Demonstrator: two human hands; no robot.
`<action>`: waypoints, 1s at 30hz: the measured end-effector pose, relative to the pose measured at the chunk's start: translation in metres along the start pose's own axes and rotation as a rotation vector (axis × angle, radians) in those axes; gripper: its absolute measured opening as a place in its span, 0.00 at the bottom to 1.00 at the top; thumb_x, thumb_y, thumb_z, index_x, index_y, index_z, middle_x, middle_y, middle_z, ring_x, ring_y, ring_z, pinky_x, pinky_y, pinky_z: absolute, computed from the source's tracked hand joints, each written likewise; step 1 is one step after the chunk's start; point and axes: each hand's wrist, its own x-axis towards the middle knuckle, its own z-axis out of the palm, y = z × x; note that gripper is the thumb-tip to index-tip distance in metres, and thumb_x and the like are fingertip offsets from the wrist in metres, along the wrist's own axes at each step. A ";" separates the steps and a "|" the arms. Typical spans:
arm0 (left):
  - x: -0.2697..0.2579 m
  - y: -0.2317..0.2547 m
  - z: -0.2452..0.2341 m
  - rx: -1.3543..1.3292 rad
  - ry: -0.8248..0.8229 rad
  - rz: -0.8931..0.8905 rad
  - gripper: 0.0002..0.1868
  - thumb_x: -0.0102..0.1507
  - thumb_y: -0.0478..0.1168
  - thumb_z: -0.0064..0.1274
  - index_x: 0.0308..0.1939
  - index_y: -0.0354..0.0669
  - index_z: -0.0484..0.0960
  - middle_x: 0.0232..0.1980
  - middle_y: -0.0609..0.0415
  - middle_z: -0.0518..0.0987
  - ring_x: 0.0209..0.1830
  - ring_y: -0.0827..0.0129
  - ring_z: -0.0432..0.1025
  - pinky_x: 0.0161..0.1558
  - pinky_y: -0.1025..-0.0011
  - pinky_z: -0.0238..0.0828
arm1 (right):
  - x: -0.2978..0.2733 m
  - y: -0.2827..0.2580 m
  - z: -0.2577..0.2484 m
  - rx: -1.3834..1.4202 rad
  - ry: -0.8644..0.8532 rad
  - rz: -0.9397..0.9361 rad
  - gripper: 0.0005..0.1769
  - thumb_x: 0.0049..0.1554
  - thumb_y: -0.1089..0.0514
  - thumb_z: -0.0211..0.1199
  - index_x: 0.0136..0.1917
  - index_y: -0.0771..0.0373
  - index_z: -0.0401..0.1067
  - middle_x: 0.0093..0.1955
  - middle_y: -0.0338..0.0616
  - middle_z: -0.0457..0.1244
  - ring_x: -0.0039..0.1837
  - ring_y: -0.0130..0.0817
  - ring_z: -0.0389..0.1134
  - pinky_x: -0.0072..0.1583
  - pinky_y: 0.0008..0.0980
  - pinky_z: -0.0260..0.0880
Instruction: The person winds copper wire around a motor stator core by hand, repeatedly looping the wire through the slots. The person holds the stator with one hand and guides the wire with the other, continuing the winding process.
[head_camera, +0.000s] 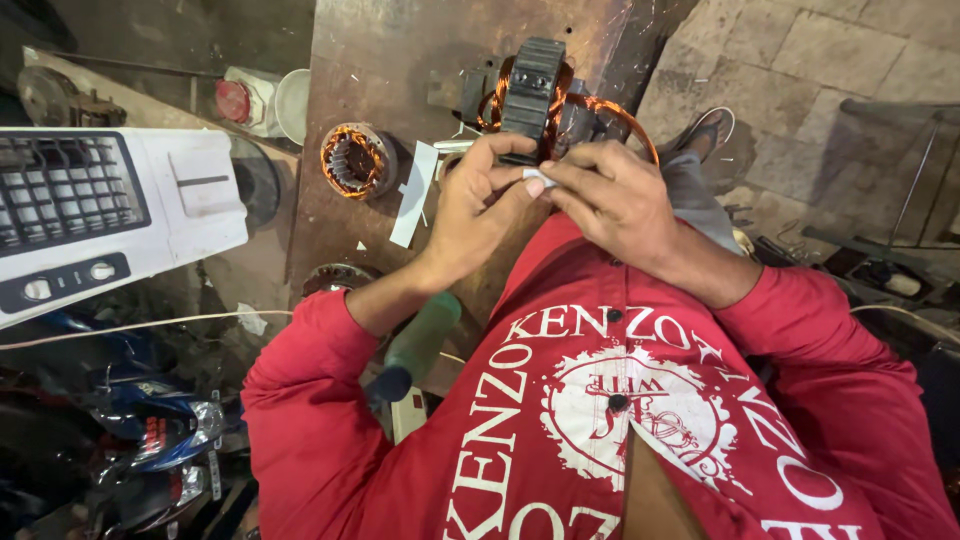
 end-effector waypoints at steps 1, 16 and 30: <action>-0.002 0.004 0.000 0.057 -0.023 0.012 0.19 0.71 0.30 0.53 0.65 0.32 0.69 0.54 0.52 0.83 0.55 0.75 0.78 0.57 0.75 0.75 | -0.002 -0.001 0.000 0.003 0.005 0.024 0.16 0.55 0.65 0.76 0.57 0.65 0.79 0.51 0.47 0.68 0.51 0.41 0.71 0.52 0.36 0.73; 0.029 -0.010 -0.064 0.489 0.344 0.228 0.04 0.71 0.34 0.58 0.47 0.36 0.82 0.43 0.55 0.83 0.42 0.71 0.78 0.48 0.73 0.77 | -0.015 0.049 0.003 -0.084 0.264 0.031 0.06 0.60 0.69 0.76 0.49 0.67 0.79 0.45 0.48 0.67 0.44 0.41 0.70 0.47 0.37 0.71; 0.123 -0.070 -0.106 0.383 -0.008 -0.151 0.20 0.64 0.28 0.59 0.60 0.30 0.79 0.50 0.49 0.84 0.49 0.71 0.78 0.51 0.73 0.76 | -0.003 0.130 0.037 -0.381 0.014 -0.210 0.13 0.57 0.60 0.66 0.55 0.64 0.80 0.43 0.42 0.59 0.50 0.40 0.65 0.56 0.40 0.67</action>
